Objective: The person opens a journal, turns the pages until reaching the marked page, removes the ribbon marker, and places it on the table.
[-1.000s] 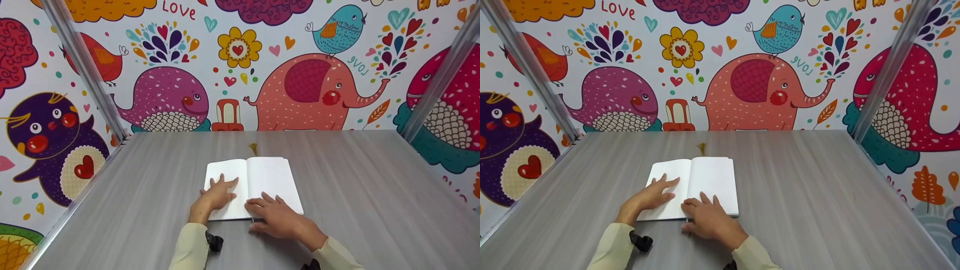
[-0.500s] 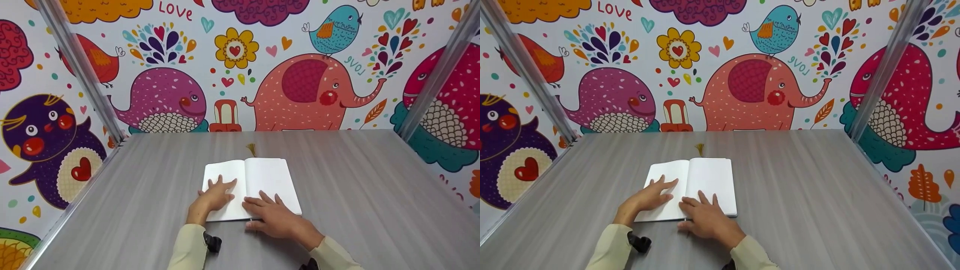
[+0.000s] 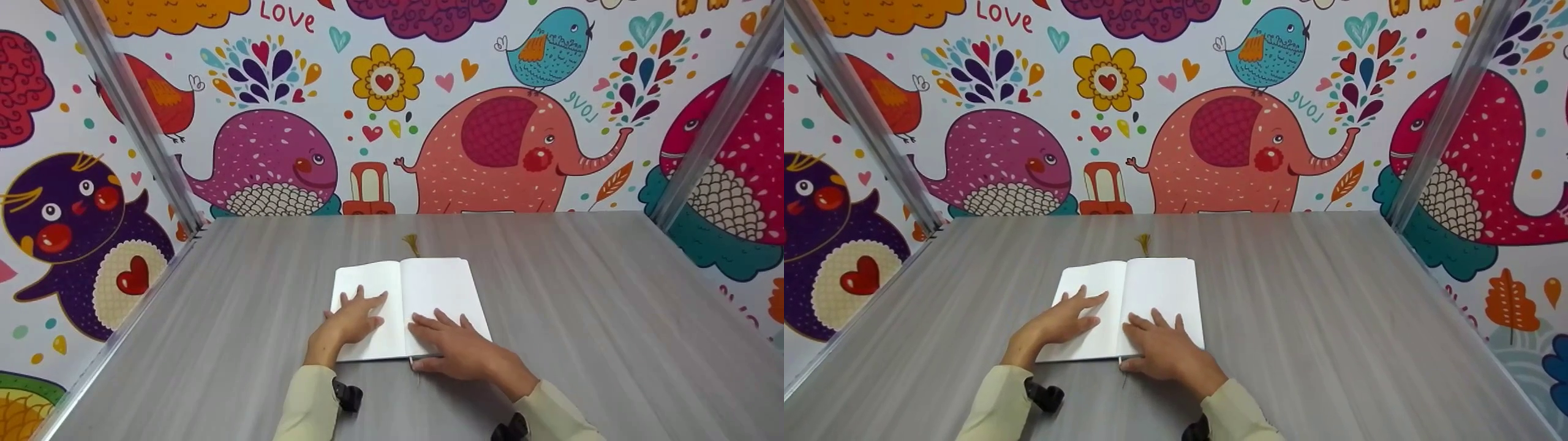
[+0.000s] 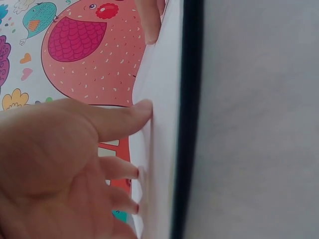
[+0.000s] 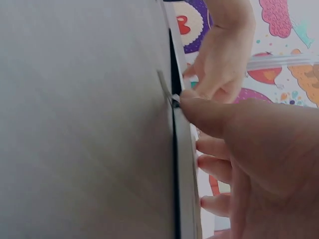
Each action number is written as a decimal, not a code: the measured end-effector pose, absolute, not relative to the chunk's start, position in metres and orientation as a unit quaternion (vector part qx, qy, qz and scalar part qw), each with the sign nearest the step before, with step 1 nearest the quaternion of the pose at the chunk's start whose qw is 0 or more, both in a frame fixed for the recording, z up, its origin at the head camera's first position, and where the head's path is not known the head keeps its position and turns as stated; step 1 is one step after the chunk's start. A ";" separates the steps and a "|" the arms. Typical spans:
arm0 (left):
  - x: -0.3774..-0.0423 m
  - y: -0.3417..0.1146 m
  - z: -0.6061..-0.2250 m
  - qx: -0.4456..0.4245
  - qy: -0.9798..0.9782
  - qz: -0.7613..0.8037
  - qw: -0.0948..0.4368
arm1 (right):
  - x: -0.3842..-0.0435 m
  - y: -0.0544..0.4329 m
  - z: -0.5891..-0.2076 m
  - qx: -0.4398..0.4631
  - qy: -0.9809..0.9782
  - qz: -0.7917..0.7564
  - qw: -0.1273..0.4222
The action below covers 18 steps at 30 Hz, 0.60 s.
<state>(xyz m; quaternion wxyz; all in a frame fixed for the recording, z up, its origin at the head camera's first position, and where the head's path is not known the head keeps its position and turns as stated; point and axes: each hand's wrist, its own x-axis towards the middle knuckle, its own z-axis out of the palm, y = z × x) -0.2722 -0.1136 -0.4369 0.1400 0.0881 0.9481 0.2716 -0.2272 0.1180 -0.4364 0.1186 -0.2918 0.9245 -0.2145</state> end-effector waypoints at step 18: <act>-0.270 -0.113 -0.436 0.086 0.944 0.286 0.137 | -0.230 0.133 -0.421 -0.252 0.937 -0.194 0.146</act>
